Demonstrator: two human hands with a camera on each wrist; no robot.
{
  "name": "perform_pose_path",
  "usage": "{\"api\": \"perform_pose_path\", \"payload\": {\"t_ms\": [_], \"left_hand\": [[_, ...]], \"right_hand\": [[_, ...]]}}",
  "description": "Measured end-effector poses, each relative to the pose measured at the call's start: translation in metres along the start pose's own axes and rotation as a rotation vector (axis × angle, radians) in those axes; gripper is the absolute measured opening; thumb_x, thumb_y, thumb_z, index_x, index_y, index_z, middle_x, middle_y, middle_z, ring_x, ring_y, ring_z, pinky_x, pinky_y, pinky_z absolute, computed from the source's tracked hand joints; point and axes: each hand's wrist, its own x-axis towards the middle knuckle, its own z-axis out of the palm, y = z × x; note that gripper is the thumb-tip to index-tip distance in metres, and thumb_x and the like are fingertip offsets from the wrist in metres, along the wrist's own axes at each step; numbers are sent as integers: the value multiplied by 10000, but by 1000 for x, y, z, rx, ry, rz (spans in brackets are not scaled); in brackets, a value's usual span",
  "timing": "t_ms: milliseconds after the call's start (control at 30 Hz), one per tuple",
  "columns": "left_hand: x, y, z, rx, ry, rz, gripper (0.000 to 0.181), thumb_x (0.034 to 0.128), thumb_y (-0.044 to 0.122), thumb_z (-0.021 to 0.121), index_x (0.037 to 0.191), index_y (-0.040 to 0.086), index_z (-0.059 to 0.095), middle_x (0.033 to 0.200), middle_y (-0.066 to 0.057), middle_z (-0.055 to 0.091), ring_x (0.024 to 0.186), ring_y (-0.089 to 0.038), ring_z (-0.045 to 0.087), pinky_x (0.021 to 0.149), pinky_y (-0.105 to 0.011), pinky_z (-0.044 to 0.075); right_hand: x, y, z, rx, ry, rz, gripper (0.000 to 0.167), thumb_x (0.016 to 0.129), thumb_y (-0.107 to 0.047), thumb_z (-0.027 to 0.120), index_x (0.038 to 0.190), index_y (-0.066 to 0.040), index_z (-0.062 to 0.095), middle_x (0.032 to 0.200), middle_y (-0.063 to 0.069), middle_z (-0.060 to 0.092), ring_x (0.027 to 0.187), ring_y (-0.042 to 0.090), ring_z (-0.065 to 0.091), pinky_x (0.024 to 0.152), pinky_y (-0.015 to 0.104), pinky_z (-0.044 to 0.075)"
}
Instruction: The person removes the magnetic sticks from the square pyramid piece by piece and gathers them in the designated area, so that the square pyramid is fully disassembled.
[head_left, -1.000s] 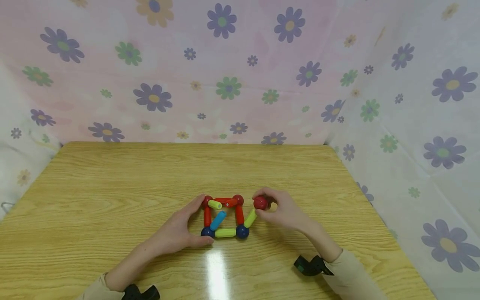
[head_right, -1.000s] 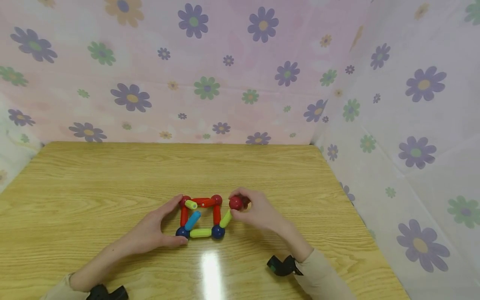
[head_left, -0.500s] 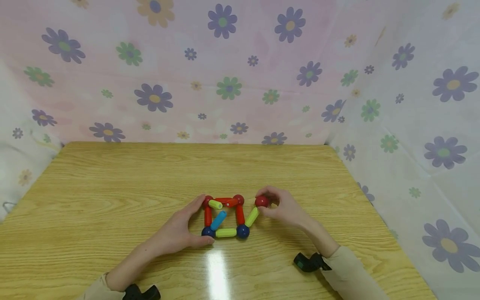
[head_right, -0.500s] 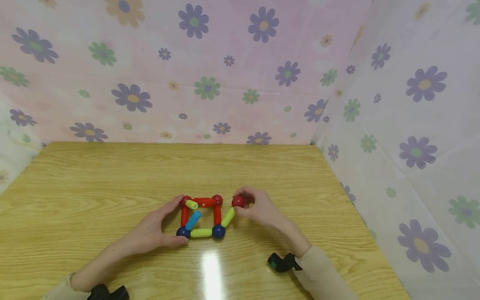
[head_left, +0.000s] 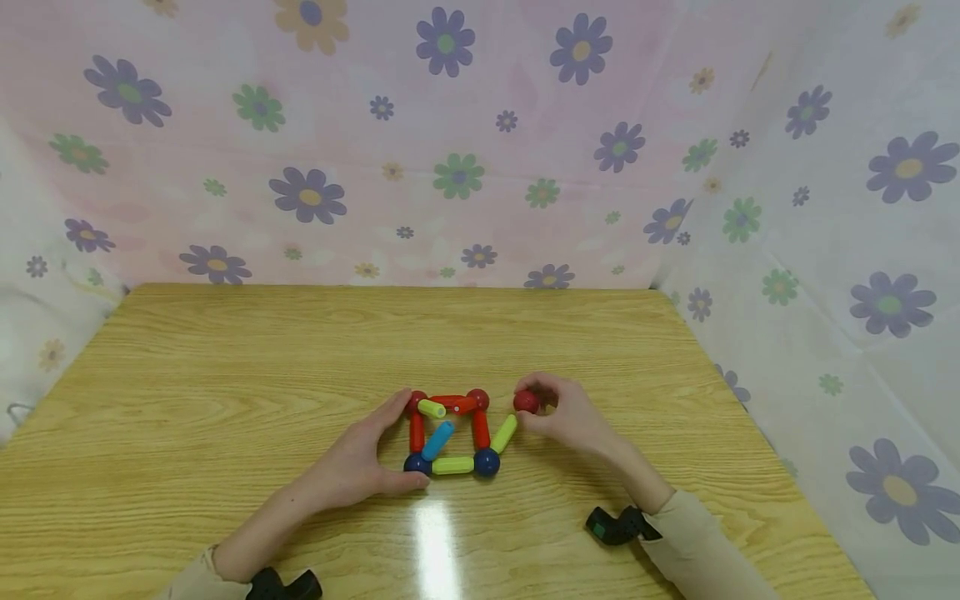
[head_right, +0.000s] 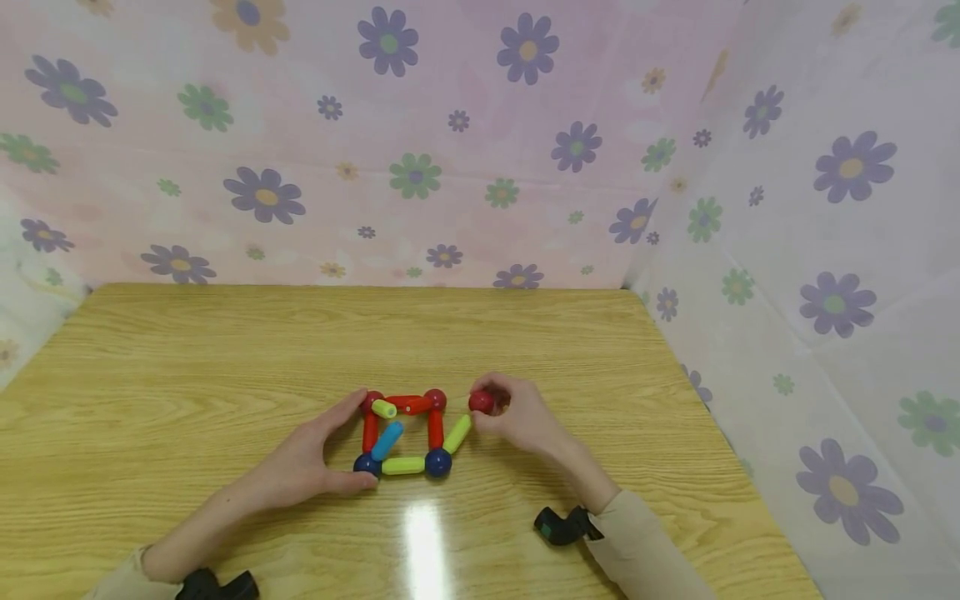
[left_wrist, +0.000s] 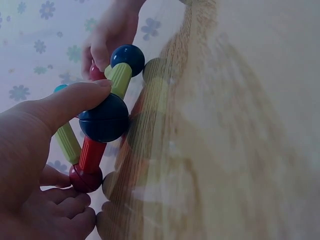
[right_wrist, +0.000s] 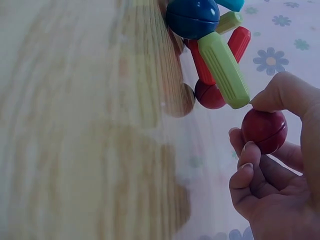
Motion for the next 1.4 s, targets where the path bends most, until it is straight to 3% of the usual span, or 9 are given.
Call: {"api": "perform_pose_path", "payload": {"t_ms": [200, 600, 733, 1033, 1233, 1400], "left_hand": [[0, 0, -1, 2, 0, 2, 1149, 729, 503, 863, 1605, 133, 217, 1652, -80, 237, 1511, -351, 237, 1179, -586, 276], [-3, -1, 0, -4, 2, -18, 1161, 720, 524, 862, 1607, 148, 214, 1653, -79, 235, 1508, -352, 241, 1180, -581, 275], [-3, -1, 1, -8, 8, -25, 1164, 710, 520, 870, 1606, 157, 222, 1650, -79, 244, 1508, -349, 244, 1181, -578, 276], [-1, -3, 1, -10, 3, -17, 1156, 715, 522, 866, 1606, 163, 223, 1653, -62, 239, 1512, -339, 239, 1185, -575, 270], [0, -3, 2, -13, -2, -14, 1148, 722, 525, 861, 1607, 174, 220, 1657, -45, 229, 1515, -333, 233, 1184, -580, 271], [1, -2, 2, -5, 1, -7, 1148, 725, 523, 859, 1607, 163, 220, 1656, -53, 232, 1515, -331, 233, 1186, -577, 270]], "right_hand": [[2, 0, -1, -13, 9, 16, 284, 839, -102, 764, 1109, -87, 677, 939, 25, 668, 808, 185, 593, 685, 246, 498], [13, 10, -8, -19, 2, -42, 329, 873, -150, 775, 1185, -75, 706, 1024, 33, 679, 868, 182, 608, 750, 249, 510], [26, 13, -13, -23, 4, -78, 353, 881, -143, 772, 1218, -58, 706, 1035, 42, 676, 887, 186, 608, 772, 252, 513], [66, 19, -14, 55, 54, 64, 355, 880, -209, 783, 1200, -107, 668, 1084, 52, 705, 972, 204, 654, 903, 382, 530], [87, 22, -14, 10, 48, 84, 413, 895, -288, 767, 1275, -161, 667, 1136, 7, 712, 1020, 171, 678, 946, 387, 539], [103, 24, -15, 16, 38, 83, 450, 914, -267, 748, 1333, -141, 643, 1214, 46, 694, 1102, 212, 669, 996, 417, 523]]}}
